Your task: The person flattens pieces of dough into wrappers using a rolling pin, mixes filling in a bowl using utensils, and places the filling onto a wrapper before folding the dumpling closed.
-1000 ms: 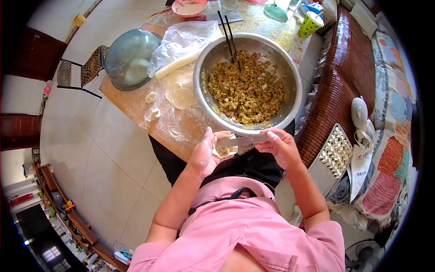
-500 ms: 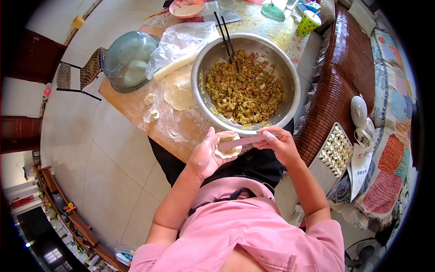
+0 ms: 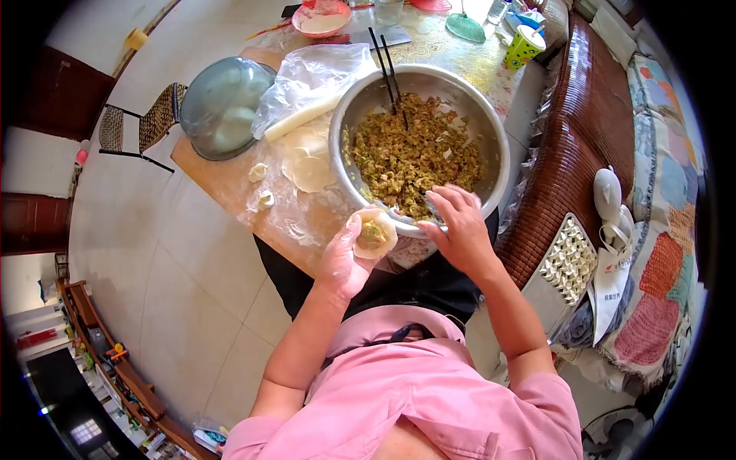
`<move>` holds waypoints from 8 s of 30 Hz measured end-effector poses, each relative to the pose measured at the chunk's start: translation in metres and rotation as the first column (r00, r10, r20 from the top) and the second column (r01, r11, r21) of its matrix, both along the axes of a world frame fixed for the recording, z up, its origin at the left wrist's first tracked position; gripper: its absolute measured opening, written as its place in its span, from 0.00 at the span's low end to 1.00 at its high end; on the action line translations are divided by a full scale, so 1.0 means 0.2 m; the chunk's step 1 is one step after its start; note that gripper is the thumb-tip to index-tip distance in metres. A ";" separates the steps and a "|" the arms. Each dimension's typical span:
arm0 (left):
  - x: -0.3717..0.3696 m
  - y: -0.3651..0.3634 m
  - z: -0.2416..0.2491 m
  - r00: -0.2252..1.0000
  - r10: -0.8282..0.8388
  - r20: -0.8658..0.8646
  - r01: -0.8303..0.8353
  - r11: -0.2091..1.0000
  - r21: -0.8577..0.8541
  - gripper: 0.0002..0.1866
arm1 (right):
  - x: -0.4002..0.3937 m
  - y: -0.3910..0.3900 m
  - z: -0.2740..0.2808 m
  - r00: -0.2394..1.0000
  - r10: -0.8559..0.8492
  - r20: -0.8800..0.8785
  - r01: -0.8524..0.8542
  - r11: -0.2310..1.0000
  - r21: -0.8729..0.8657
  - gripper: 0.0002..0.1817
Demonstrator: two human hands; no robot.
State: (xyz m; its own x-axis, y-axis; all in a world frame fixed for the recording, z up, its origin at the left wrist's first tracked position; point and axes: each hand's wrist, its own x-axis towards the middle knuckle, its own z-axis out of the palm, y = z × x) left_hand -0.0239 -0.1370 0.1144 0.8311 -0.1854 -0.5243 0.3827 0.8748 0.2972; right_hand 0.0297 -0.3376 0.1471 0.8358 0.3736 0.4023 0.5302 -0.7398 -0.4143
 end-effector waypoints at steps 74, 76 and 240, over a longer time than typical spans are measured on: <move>0.00 -0.08 0.18 0.698 -0.639 0.324 -0.412 0.013 0.911 0.41 | -0.19 0.18 -0.11 0.236 0.933 -0.272 0.799 -0.027 0.600 0.21; 0.01 -0.09 0.18 0.696 -0.619 0.365 -0.447 0.024 0.894 0.37 | -0.19 0.17 -0.11 0.217 0.929 -0.301 0.809 0.001 0.588 0.22; 0.46 0.63 -0.42 0.930 -0.283 -0.235 0.018 -0.604 0.797 0.13 | 0.26 -0.20 -0.14 0.823 0.192 -0.535 0.089 0.886 0.455 0.05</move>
